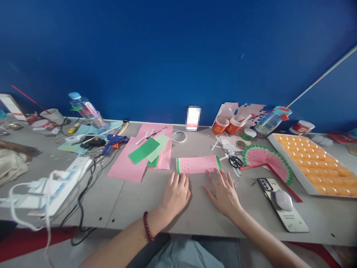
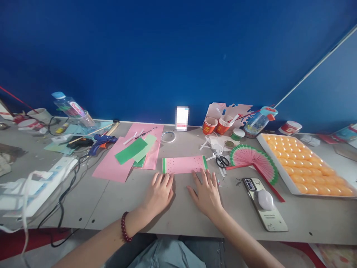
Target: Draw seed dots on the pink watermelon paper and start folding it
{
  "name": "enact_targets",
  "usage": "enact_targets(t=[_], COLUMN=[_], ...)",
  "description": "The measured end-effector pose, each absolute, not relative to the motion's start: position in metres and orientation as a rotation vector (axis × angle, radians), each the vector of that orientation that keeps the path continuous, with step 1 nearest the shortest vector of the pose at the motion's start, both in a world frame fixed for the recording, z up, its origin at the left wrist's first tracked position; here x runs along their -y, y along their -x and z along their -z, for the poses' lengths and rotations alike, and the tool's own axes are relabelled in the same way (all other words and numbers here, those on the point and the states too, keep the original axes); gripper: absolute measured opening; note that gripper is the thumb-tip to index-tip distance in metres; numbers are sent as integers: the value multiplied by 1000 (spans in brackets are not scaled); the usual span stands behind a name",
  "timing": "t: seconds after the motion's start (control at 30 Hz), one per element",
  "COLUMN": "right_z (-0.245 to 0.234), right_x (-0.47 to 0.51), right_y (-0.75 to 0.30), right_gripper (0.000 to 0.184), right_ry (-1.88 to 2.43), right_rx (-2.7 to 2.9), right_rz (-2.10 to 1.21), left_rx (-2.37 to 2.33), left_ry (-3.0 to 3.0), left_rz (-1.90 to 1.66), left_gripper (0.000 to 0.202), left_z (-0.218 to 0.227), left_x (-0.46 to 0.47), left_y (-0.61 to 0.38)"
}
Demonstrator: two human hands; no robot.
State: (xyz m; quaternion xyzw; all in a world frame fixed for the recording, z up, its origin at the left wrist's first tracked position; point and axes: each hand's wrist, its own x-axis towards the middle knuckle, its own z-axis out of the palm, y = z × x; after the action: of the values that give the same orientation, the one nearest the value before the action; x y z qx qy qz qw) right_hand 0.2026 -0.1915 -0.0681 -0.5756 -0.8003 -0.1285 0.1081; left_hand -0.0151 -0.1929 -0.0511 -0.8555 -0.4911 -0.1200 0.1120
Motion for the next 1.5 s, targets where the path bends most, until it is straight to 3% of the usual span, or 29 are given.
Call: enact_targets(t=[0.17, 0.4, 0.53, 0.7, 0.93, 1.07, 1.17, 1.37, 1.5], right_z=[65, 55, 51, 48, 40, 30, 34, 58, 61], right_x=[189, 158, 127, 103, 95, 96, 103, 126, 133], right_y=[-205, -238, -258, -262, -262, -264, -264, -266, -268], right_gripper=[50, 37, 39, 31, 33, 27, 24, 27, 26], right_ry=[1652, 1627, 1649, 1746, 1740, 1535, 1406, 1290, 1204], right_rx=[2378, 2042, 1890, 1840, 1620, 1611, 1691, 2051, 2210], right_rz=[338, -55, -132, -324, -714, -729, -645, -487, -420], left_rx=[1440, 1736, 1697, 1866, 1942, 1735, 1610, 1491, 1413], left_ry=[2523, 2644, 2636, 2636, 2697, 2673, 2697, 2763, 2829], left_rz=[476, 938, 889, 990, 1213, 1378, 1274, 727, 618], left_gripper=[38, 30, 47, 49, 24, 10, 14, 34, 40], left_z=[54, 43, 39, 37, 22, 2, -1, 32, 46], left_x=[190, 150, 127, 115, 107, 109, 119, 144, 149], left_y=[19, 47, 54, 49, 48, 55, 61, 70, 73])
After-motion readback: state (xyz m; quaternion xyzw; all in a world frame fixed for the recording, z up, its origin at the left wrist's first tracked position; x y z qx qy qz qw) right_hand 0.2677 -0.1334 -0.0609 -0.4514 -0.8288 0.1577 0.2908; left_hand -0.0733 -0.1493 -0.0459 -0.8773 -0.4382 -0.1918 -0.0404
